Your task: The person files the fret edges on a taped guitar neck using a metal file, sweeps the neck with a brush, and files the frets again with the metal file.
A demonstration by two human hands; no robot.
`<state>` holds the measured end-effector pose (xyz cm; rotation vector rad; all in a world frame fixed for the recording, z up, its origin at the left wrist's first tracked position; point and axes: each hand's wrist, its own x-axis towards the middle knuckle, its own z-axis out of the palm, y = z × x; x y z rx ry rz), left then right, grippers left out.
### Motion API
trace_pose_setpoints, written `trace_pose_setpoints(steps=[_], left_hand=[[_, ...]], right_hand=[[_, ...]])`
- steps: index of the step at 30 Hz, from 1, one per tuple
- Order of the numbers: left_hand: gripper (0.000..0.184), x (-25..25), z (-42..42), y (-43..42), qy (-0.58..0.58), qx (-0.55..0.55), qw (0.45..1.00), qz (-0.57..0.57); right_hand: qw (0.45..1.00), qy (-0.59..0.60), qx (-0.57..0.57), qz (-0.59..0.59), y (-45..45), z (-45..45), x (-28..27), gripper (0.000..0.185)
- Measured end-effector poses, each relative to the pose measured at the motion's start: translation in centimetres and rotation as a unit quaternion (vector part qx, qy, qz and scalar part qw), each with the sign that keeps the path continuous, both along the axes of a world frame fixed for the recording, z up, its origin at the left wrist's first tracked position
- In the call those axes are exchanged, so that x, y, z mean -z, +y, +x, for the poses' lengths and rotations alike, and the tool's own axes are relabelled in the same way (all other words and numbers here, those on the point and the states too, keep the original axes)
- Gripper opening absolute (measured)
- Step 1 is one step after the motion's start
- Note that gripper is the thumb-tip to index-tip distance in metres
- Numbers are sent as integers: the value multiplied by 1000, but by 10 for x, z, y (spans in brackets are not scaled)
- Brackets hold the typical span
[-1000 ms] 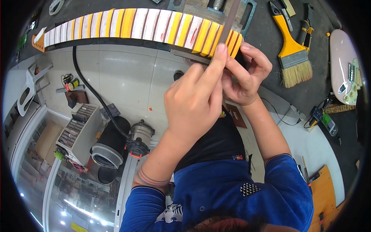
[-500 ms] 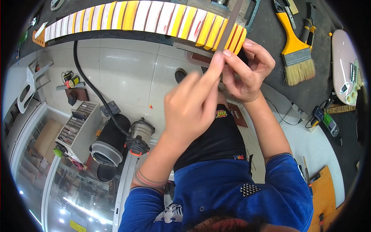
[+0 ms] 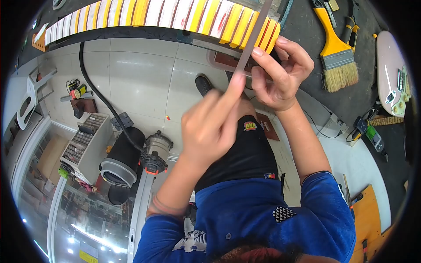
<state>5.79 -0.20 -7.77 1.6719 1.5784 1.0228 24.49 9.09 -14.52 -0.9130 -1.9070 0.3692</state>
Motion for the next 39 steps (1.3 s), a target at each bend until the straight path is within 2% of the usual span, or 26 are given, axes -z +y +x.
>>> trace_pose_setpoints(steps=[3, 5, 10, 12, 17, 21, 30, 35, 39], left_hand=[[59, -11, -21, -60, 30, 12, 998, -48], [58, -15, -23, -68, 27, 20, 997, -73], [54, 3, 14, 47, -50, -13, 998, 42], [55, 4, 11, 37, -47, -12, 999, 25], [59, -3, -24, -93, 12, -4, 999, -41], [60, 3, -26, -112, -3, -5, 1000, -29], [65, 10, -27, -86, 29, 34, 999, 8], [64, 4, -19, -76, 52, 2, 999, -7], [65, 3, 6, 2, 63, -29, 997, 24]], right_hand=[[999, -45, -17, 6, -1, 5, -2, 51], [1000, -23, -2, -5, -2, 3, -2, 56], [1000, 27, -1, -14, -2, -1, 4, 58], [1000, 13, -3, -1, -1, 1, 5, 58], [1000, 9, 4, 6, -2, -1, 7, 59], [999, -43, -22, 20, -1, 7, 4, 49], [999, -32, -21, 29, 0, 5, 5, 49], [1000, 3, -3, 17, 0, 1, 4, 53], [1000, 6, -1, 14, -2, 1, 4, 53]])
